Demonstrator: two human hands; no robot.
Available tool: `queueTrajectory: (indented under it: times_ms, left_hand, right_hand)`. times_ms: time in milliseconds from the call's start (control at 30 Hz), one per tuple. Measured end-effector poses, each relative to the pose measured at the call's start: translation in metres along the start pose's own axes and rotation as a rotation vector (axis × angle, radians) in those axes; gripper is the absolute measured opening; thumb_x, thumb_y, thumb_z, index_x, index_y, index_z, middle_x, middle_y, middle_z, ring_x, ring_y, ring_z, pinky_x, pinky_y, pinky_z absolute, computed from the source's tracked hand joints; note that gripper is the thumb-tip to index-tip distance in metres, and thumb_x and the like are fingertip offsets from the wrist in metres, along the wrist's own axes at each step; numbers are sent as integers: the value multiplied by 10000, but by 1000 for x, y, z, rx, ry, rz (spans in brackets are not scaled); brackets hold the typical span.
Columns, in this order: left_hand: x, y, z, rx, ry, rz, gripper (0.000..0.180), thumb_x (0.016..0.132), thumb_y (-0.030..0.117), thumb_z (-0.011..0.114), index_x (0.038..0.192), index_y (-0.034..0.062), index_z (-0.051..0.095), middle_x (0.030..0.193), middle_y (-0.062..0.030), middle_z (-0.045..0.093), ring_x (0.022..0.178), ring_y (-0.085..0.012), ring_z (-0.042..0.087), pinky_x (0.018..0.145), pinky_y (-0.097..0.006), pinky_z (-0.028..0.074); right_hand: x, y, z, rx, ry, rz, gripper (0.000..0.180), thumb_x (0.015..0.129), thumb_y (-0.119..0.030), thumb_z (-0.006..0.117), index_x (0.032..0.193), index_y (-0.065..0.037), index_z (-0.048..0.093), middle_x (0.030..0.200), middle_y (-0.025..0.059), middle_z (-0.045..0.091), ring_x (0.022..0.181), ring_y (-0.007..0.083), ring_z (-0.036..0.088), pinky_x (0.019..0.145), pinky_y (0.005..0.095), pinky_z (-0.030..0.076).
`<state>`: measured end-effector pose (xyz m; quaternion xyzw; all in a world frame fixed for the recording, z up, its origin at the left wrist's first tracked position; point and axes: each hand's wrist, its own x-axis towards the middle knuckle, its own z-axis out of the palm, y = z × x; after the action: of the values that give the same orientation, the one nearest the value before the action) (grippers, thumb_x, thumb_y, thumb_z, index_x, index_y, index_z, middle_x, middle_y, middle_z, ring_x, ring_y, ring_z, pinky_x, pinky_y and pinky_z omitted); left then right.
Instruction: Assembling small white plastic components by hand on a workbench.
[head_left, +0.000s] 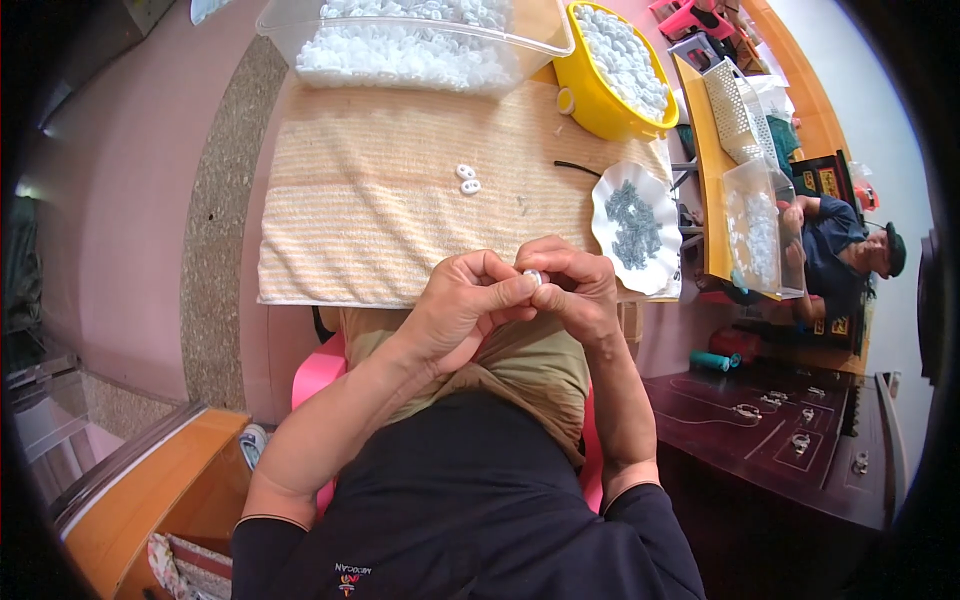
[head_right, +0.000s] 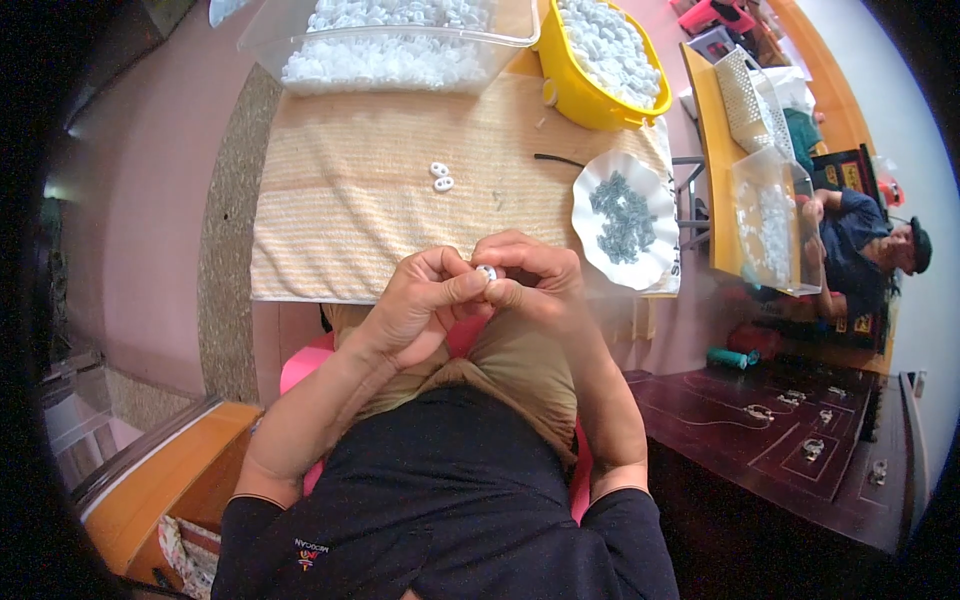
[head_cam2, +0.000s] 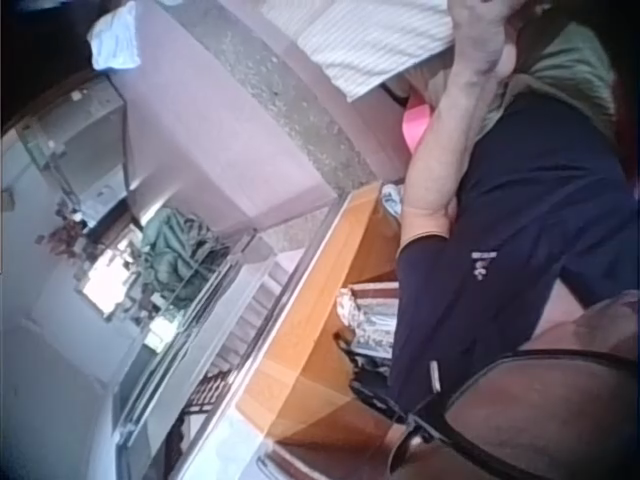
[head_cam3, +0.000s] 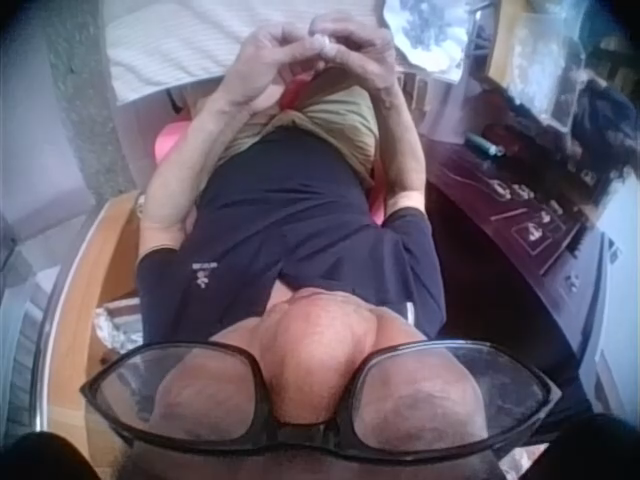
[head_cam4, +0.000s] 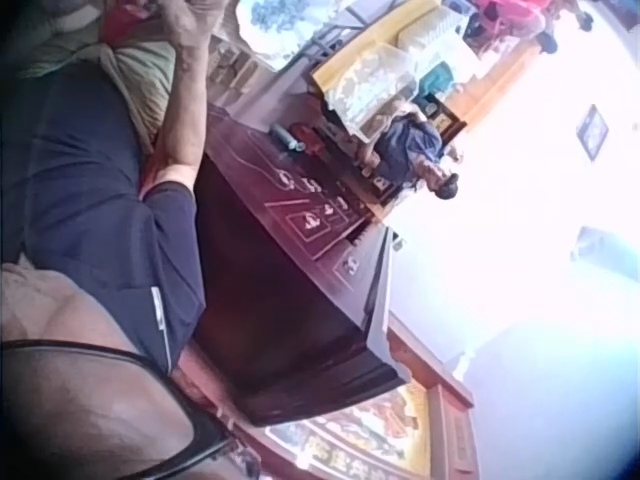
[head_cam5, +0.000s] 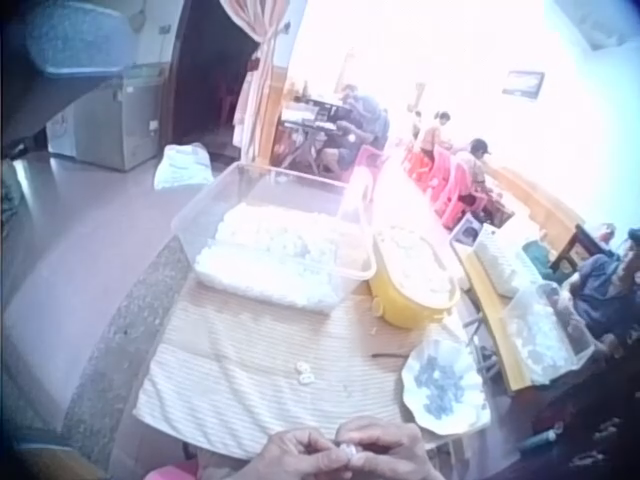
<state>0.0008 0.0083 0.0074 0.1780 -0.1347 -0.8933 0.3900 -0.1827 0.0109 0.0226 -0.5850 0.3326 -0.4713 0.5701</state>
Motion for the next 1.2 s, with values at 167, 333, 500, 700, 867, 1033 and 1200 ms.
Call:
queueTrajectory:
  times_ms: [167, 333, 500, 700, 867, 1033, 1200]
  left_hand:
    - [3, 3, 0, 2, -2, -10, 55, 870, 46, 661, 858, 12, 620, 866, -110, 667, 757, -162, 659, 694, -250, 575]
    - [5, 3, -2, -23, -1, -13, 61, 875, 53, 657, 863, 12, 613, 881, -116, 669, 750, -166, 662, 698, -256, 577]
    - [6, 6, -2, -79, -3, -7, 71, 881, 65, 654, 879, 12, 607, 910, -117, 667, 749, -149, 653, 705, -254, 575]
    - [4, 8, -1, 6, 41, 0, 70, 899, 96, 636, 871, 37, 610, 1016, -121, 648, 782, -116, 649, 732, -282, 580]
    - [7, 7, 0, 35, 87, 0, 69, 886, 86, 652, 870, 34, 612, 1009, -120, 651, 775, -105, 645, 722, -251, 567]
    - [6, 8, -3, 21, 127, 22, 68, 879, 76, 658, 872, 29, 609, 990, -110, 656, 760, -100, 639, 717, -243, 564]
    - [7, 4, -6, 47, 112, 33, 75, 880, 78, 658, 877, 27, 603, 979, -104, 656, 745, -96, 632, 700, -248, 568]
  right_hand:
    - [2, -1, 1, 100, 17, 70, 292, 800, -42, 726, 1077, 3, 649, 1034, 150, 610, 878, 169, 579, 759, 262, 478]
    - [4, -5, 1, 62, 71, 58, 178, 803, 12, 701, 968, 11, 637, 993, 130, 594, 925, 170, 572, 776, 268, 483]
    - [13, -22, -2, -46, 229, 140, 131, 816, 64, 649, 938, 23, 625, 934, 112, 600, 819, 165, 610, 716, 292, 535]
    - [86, -78, -60, -648, 584, -145, 199, 852, -67, 673, 994, 72, 656, 814, 105, 679, 728, 123, 647, 687, 219, 514]
    - [137, -74, -136, -665, 634, -169, 290, 839, -73, 693, 1075, 86, 639, 869, 139, 684, 753, 141, 660, 677, 233, 532]
    - [121, -56, -109, -672, 469, -137, 220, 843, -67, 693, 1037, 33, 669, 826, 67, 671, 701, 99, 619, 632, 198, 482]
    - [102, -22, -66, -777, 176, 2, 176, 816, -45, 697, 987, -7, 682, 795, 34, 653, 706, 81, 582, 640, 231, 473]
